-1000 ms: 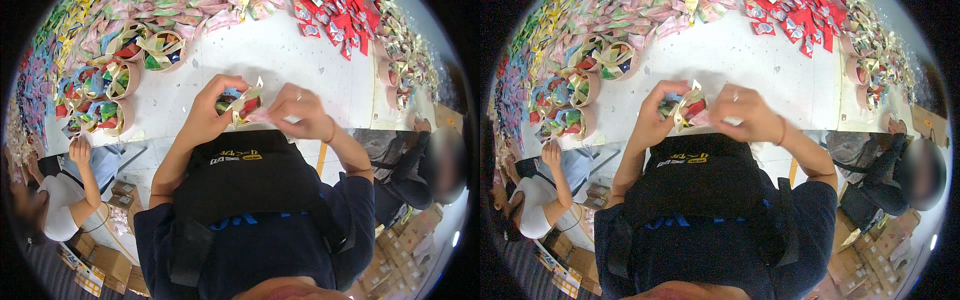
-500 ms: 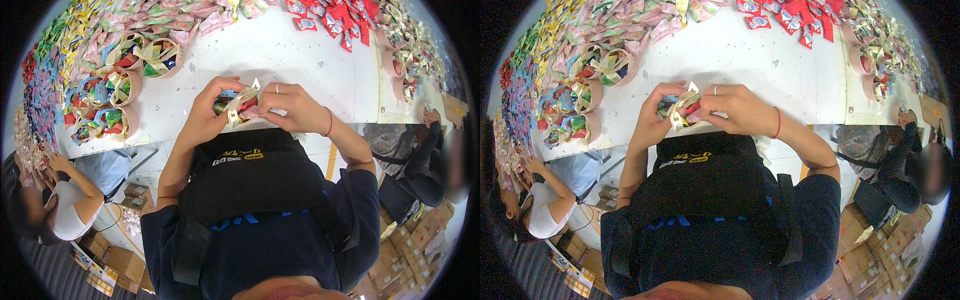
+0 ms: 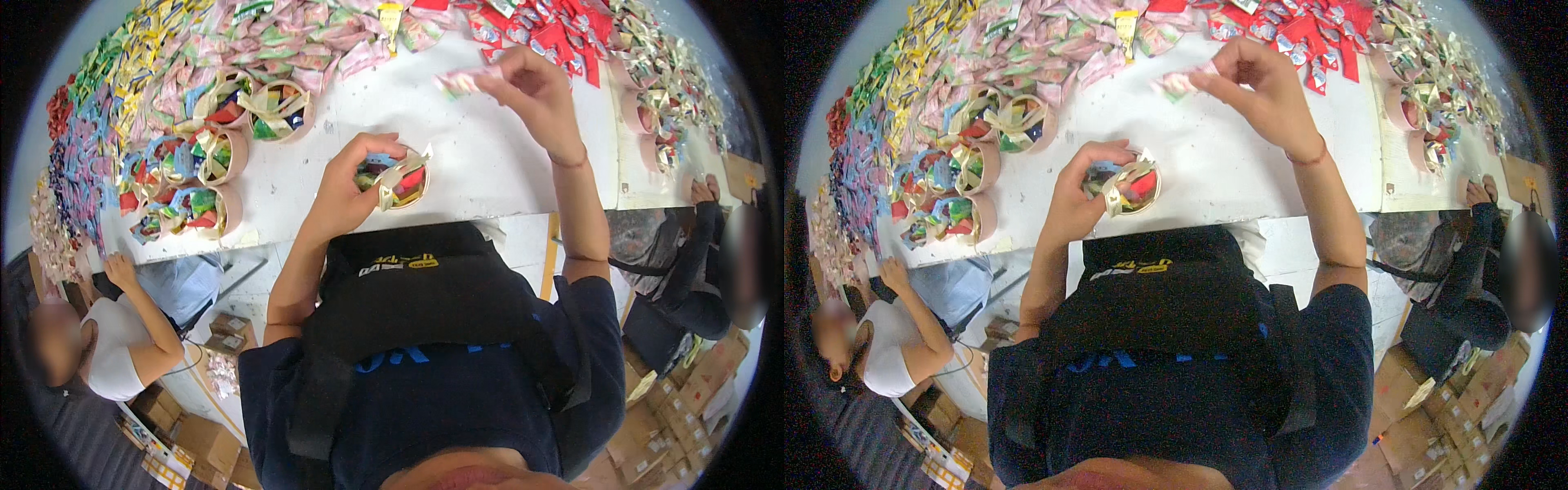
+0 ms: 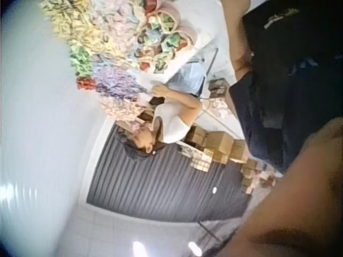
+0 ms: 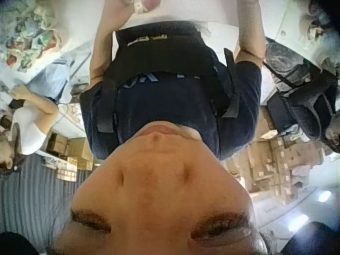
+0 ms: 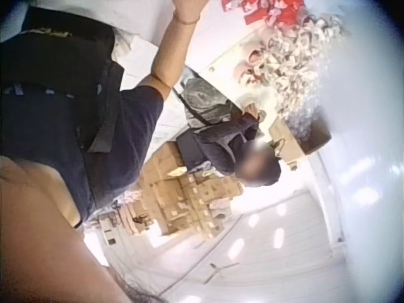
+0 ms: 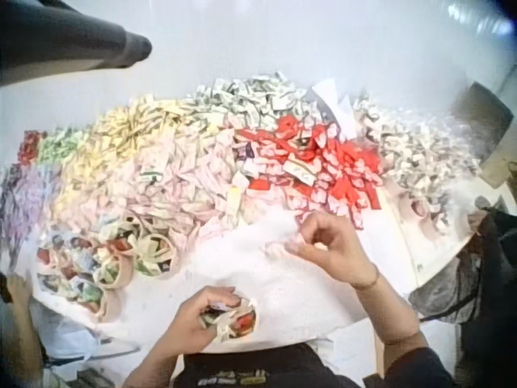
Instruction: The person assembles small decorative baskets by placing individually wrapped candies into paper cups and securing them with a ribbon. The person repeatedly picks candies from piles on the table, arranges them in the cups, and ties the ribbons to complete each unit.
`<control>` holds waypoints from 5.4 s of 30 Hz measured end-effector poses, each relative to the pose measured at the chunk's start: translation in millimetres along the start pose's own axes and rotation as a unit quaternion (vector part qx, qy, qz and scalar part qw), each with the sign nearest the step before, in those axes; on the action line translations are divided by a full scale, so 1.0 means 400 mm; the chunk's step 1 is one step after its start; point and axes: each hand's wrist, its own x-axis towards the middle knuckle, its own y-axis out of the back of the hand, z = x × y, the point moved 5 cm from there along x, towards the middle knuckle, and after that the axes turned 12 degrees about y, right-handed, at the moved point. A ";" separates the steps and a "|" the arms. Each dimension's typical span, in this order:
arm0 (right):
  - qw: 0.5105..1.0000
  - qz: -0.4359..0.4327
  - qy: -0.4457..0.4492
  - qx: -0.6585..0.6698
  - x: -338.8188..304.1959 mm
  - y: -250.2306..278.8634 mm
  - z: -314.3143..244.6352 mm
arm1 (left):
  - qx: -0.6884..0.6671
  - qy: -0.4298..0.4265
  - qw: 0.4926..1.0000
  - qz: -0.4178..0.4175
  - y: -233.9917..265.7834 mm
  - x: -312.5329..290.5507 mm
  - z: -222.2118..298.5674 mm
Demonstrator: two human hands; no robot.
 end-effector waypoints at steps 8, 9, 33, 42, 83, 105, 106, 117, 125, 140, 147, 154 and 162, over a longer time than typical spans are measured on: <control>0.913 0.067 0.193 -0.353 0.376 0.115 0.121 | 0.071 -0.049 0.994 0.060 0.029 0.101 0.027; 0.911 0.085 0.164 -0.368 0.467 0.144 0.140 | 0.080 -0.060 0.993 0.066 0.042 0.123 0.033; 0.830 -0.181 0.198 -0.489 1.128 -0.406 0.437 | 0.122 -0.164 0.978 0.043 0.035 0.146 0.035; 0.831 -0.336 0.060 -0.439 1.016 -0.199 0.173 | 0.094 -0.214 0.971 0.049 0.037 0.154 0.002; 0.956 0.012 0.195 -0.216 -0.124 -0.225 0.004 | 0.129 -0.107 0.985 0.038 0.032 0.152 0.007; 0.936 -0.163 0.127 -0.285 -0.075 -0.225 -0.030 | 0.022 -0.069 0.997 0.002 0.033 0.131 0.006; 0.953 -0.130 0.098 -0.256 -0.090 -0.210 -0.022 | 0.006 -0.104 0.994 0.019 0.042 0.116 0.012; 0.984 -0.034 0.067 -0.164 -0.208 -0.182 -0.012 | -0.044 0.000 0.999 -0.004 -0.073 0.062 -0.034; 0.984 0.002 0.088 -0.153 -0.203 -0.199 0.047 | -0.048 0.094 0.994 0.007 -0.074 0.069 -0.025; 0.685 0.478 -0.164 -0.525 -0.666 0.503 -0.079 | 0.363 -0.040 0.835 0.412 0.226 -0.144 -0.066; 0.739 0.469 -0.094 -0.475 -0.792 0.867 0.049 | 0.371 -0.082 0.856 0.351 0.176 -0.105 -0.060; 0.850 0.401 0.063 -0.335 -0.440 0.423 0.025 | 0.264 -0.103 0.911 0.298 -0.092 -0.065 0.009; 0.878 -0.037 0.175 -0.445 -0.025 0.006 0.120 | 0.240 -0.128 0.909 0.316 0.046 0.031 0.120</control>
